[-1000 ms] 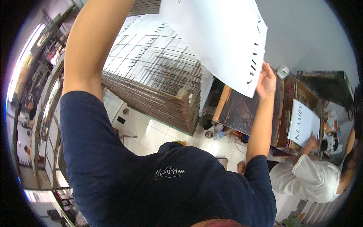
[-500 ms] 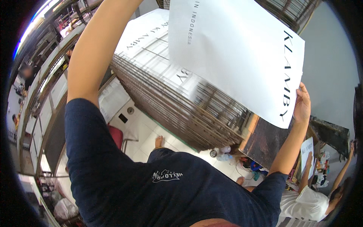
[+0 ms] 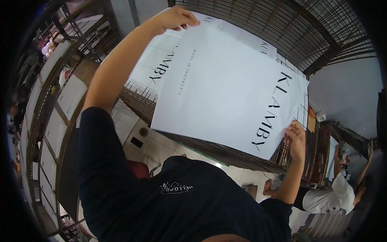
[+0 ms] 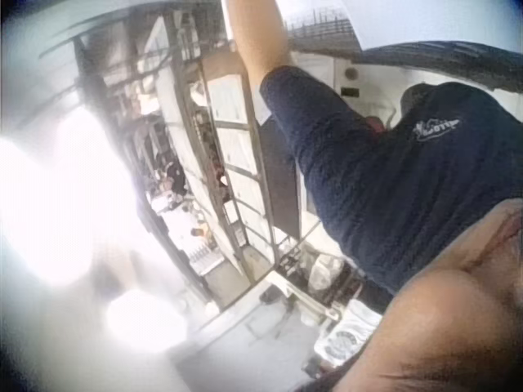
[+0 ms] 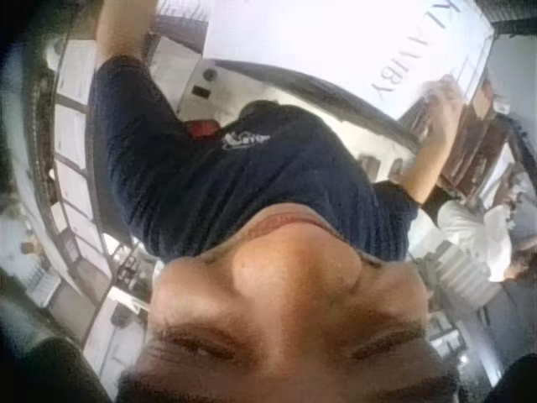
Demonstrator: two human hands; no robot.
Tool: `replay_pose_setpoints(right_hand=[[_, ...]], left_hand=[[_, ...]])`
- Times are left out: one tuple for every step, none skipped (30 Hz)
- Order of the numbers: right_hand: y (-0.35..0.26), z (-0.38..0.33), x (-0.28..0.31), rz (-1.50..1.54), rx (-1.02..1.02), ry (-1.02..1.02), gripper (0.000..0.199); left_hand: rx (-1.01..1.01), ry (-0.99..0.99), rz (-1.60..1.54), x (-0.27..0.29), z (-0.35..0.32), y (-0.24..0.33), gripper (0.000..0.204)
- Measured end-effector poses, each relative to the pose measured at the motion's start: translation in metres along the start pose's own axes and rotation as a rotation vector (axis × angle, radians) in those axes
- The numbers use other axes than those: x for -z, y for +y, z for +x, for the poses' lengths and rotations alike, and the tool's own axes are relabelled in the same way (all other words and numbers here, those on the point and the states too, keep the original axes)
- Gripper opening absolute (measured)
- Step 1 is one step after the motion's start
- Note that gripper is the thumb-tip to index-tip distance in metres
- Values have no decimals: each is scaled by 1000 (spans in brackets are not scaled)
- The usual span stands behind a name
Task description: The person repeatedly picks up white printed sheets from a table and places them onto a metal drying rack. The sheets are handled one at a time and stacked in a neat pile on the rack.
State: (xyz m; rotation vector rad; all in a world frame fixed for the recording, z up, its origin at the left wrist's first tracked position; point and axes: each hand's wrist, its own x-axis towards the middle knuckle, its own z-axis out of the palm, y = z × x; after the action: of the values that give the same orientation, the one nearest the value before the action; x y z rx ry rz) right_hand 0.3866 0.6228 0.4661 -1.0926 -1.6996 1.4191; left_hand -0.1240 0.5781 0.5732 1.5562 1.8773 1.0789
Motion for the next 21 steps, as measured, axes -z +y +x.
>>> replay_pose_setpoints(right_hand=[[1,5,-13,-1,-16,2,15],[2,8,-24,-1,-36,13,16],[6,15,-30,-21,-40,34,17],[16,22,-34,-41,-47,60,19],[21,27,-39,-59,-48,83,21],[24,29,-41,-71,-57,109,21],[27,32,-44,-82,-64,132,21],[29,34,-46,-94,-72,154,21],[29,37,-49,-101,-76,153,22],[27,39,-50,-111,-77,154,23],[26,41,-51,-122,-78,152,25],[25,42,-53,-130,-86,168,26],[24,45,-56,-134,-92,181,27],[24,48,-58,-137,-97,191,29],[25,51,-59,-152,-94,192,30],[29,54,-58,-164,-91,201,31],[30,58,-59,-175,-86,207,31],[29,59,-62,-207,-86,213,32],[27,59,-64,-240,-86,220,32],[28,57,-66,-273,-92,224,32],[29,56,-66,-254,-89,218,32]], left_hand=[[37,-51,-2,-4,17,-22,24],[69,-111,-4,-10,33,-40,25],[81,-99,-32,-16,46,-56,23],[93,-92,-61,-26,59,-69,22],[102,-80,-86,-31,71,-79,21],[88,-98,-90,-36,81,-88,21],[76,-113,-92,-40,89,-92,20],[64,-126,-95,-41,96,-97,20],[70,-130,-72,-42,104,-101,19],[72,-131,-51,-43,107,-98,19],[76,-131,-31,-44,111,-97,19],[73,-144,-16,-45,115,-99,20],[72,-153,4,-44,119,-103,21],[72,-160,24,-42,122,-107,23],[11,-79,101,-40,122,-113,25],[-56,-1,180,-38,120,-113,27],[-122,79,260,-34,117,-113,30],[-122,109,261,-24,112,-115,34],[-122,139,262,-10,98,-106,38],[-116,165,263,4,78,-97,42],[-131,167,223,18,58,-89,46]])
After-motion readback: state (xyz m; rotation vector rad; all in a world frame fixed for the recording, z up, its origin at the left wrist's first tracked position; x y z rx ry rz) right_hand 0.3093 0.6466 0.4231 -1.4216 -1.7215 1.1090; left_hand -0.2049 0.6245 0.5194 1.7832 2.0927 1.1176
